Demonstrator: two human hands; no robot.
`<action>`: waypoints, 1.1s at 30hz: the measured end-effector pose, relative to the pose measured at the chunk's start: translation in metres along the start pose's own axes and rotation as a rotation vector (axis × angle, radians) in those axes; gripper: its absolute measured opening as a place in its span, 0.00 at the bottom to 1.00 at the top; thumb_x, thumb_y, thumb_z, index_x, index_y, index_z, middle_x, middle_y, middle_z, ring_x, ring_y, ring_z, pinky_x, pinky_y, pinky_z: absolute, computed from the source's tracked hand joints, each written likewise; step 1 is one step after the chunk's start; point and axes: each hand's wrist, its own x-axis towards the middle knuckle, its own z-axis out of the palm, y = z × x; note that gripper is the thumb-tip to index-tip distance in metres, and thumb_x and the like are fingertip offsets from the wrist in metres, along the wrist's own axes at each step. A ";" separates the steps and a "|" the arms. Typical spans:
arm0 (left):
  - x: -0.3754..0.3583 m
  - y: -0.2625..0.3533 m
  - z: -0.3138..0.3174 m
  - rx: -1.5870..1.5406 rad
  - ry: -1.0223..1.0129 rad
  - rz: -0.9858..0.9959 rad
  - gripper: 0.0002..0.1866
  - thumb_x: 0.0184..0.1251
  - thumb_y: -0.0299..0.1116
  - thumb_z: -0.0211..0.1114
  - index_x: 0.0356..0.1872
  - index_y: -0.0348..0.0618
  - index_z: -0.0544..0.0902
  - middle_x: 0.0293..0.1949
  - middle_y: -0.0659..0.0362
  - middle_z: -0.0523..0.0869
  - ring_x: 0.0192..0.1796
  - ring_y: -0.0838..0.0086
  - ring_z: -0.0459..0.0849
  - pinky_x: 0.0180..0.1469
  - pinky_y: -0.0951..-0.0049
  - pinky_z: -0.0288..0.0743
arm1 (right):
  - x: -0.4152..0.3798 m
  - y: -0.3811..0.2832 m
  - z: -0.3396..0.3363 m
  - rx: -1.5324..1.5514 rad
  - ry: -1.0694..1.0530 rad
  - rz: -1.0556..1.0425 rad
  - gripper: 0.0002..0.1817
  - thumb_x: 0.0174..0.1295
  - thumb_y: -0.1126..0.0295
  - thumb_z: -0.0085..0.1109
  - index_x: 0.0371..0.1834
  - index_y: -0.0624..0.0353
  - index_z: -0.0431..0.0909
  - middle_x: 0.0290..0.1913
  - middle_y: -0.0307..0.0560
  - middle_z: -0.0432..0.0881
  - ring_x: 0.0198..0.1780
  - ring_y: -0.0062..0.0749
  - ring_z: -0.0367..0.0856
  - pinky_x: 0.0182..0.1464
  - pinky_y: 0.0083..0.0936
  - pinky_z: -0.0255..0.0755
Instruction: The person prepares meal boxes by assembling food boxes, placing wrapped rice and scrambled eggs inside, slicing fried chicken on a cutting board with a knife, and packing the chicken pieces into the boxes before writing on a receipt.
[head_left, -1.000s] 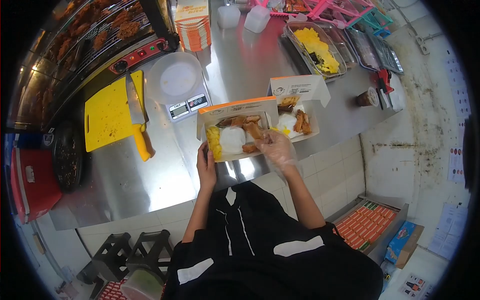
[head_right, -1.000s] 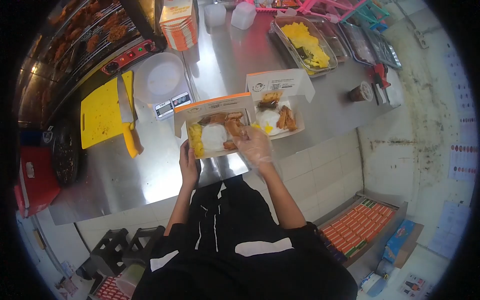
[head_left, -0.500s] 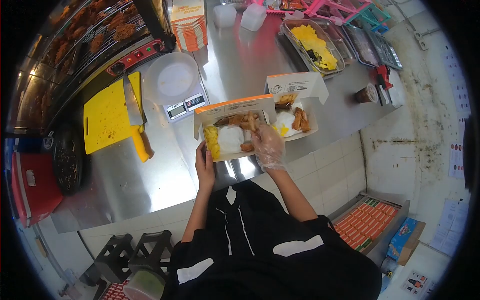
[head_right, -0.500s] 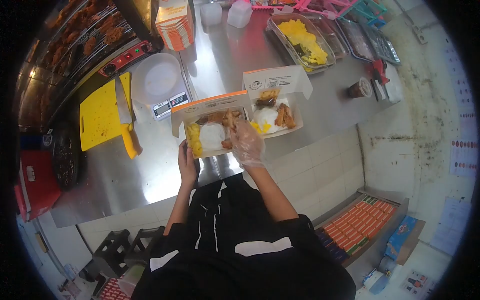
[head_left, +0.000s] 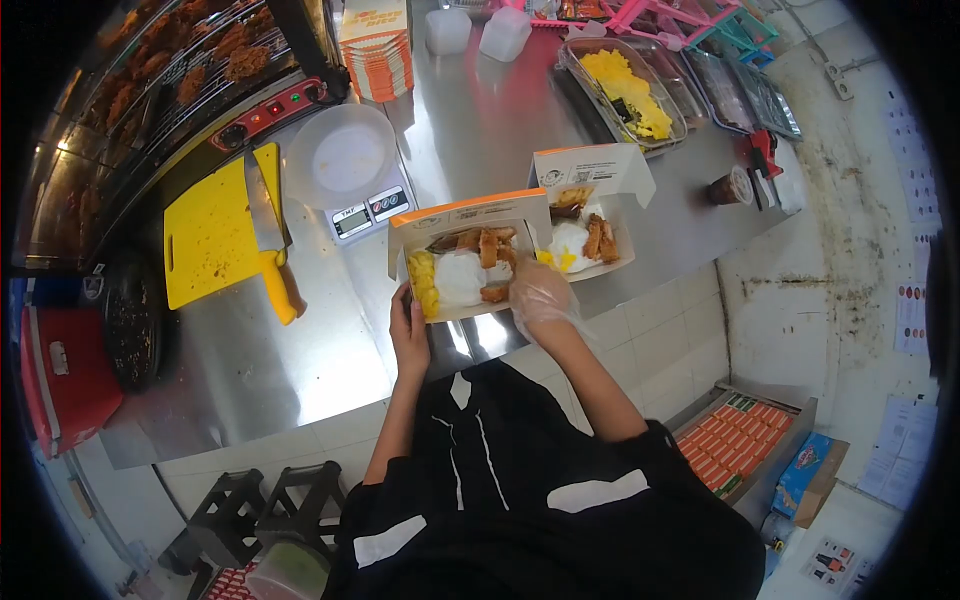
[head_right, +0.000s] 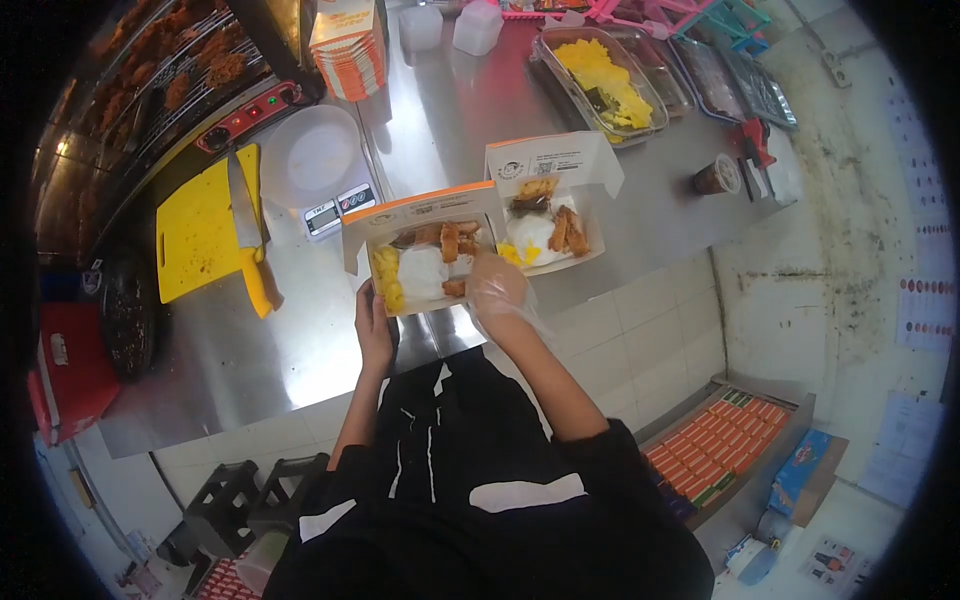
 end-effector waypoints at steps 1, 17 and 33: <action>0.000 -0.003 0.000 0.001 -0.001 -0.001 0.18 0.70 0.31 0.46 0.57 0.33 0.65 0.55 0.46 0.73 0.58 0.63 0.71 0.60 0.69 0.62 | 0.008 -0.003 0.004 -0.078 -0.056 -0.030 0.11 0.52 0.68 0.53 0.34 0.60 0.80 0.34 0.58 0.81 0.38 0.50 0.80 0.40 0.38 0.74; 0.001 0.010 0.000 0.006 0.010 -0.011 0.18 0.69 0.29 0.46 0.56 0.31 0.65 0.55 0.43 0.72 0.61 0.60 0.70 0.62 0.67 0.60 | -0.023 0.010 -0.028 0.316 0.367 -0.109 0.15 0.55 0.60 0.56 0.25 0.62 0.75 0.22 0.48 0.79 0.25 0.43 0.80 0.28 0.36 0.72; 0.001 0.000 -0.001 -0.036 -0.008 -0.005 0.18 0.68 0.29 0.47 0.57 0.32 0.66 0.56 0.44 0.72 0.61 0.60 0.69 0.62 0.67 0.60 | -0.005 0.014 -0.015 1.297 -0.225 0.047 0.12 0.64 0.64 0.48 0.40 0.61 0.76 0.21 0.35 0.70 0.19 0.18 0.64 0.21 0.16 0.58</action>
